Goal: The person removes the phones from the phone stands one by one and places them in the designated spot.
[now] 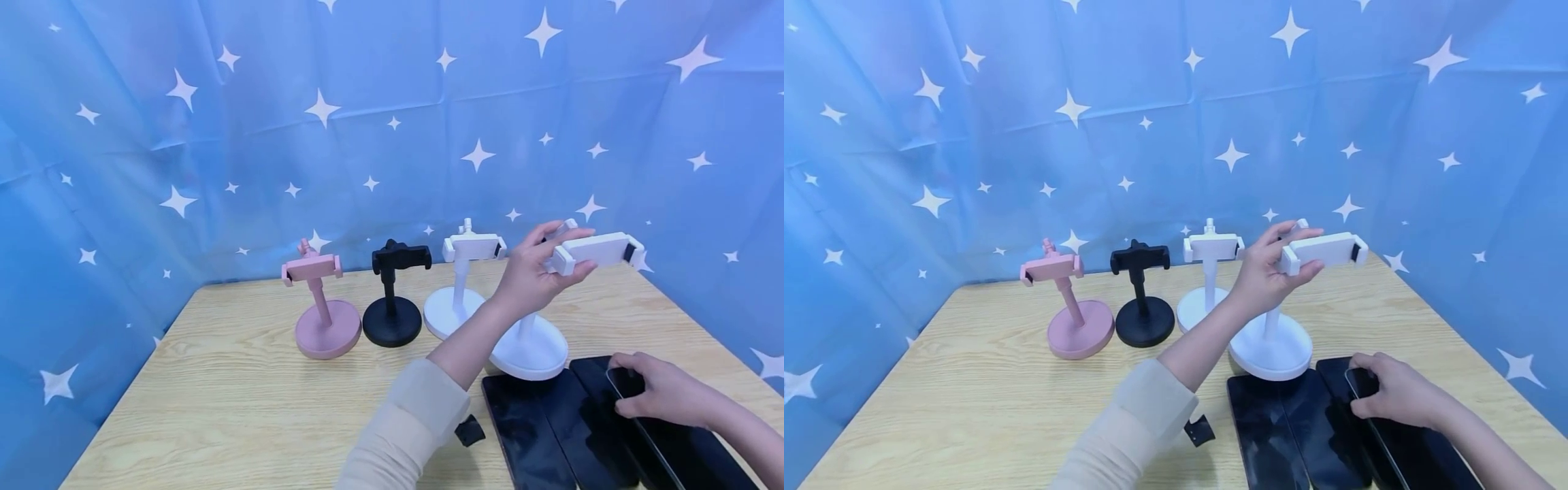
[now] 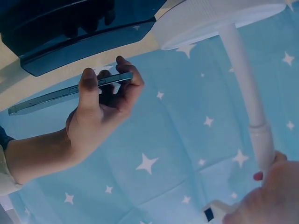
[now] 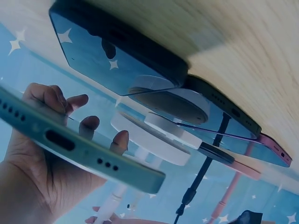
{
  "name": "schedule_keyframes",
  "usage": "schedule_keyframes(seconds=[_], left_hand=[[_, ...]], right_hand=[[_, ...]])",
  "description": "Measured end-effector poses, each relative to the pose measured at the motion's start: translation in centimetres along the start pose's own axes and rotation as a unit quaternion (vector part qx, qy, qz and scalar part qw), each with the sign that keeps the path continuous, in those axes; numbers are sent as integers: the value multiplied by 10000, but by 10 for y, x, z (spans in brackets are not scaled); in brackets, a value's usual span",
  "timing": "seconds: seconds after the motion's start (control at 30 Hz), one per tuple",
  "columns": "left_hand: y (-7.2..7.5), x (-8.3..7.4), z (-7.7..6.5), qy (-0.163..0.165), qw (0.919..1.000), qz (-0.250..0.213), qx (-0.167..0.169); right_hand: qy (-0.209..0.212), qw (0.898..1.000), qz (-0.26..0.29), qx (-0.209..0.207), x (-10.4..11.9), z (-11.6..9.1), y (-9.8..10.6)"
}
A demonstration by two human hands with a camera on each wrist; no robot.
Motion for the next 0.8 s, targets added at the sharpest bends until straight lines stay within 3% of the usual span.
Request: schedule_keyframes(seconds=[0.3,0.6,0.8], left_hand=[[-14,17,3,229,9997,-98,-17],[-34,30,12,464,9969,182,609],[-41,34,17,443,9961,68,757]], right_hand=[[-308,9987,283,279,-14,-1,-6],[-388,9977,451,318,-26,0,-6],[-391,9971,562,324,-32,-1,-6]])
Point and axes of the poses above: each hand's wrist, its own z-axis towards the middle knuckle, its own y-axis out of the back of the hand, x = y × z, the point moved 9 cm from there along z, towards the middle knuckle, and after that the axes turned 10 degrees about -y, right-handed, at the moved point
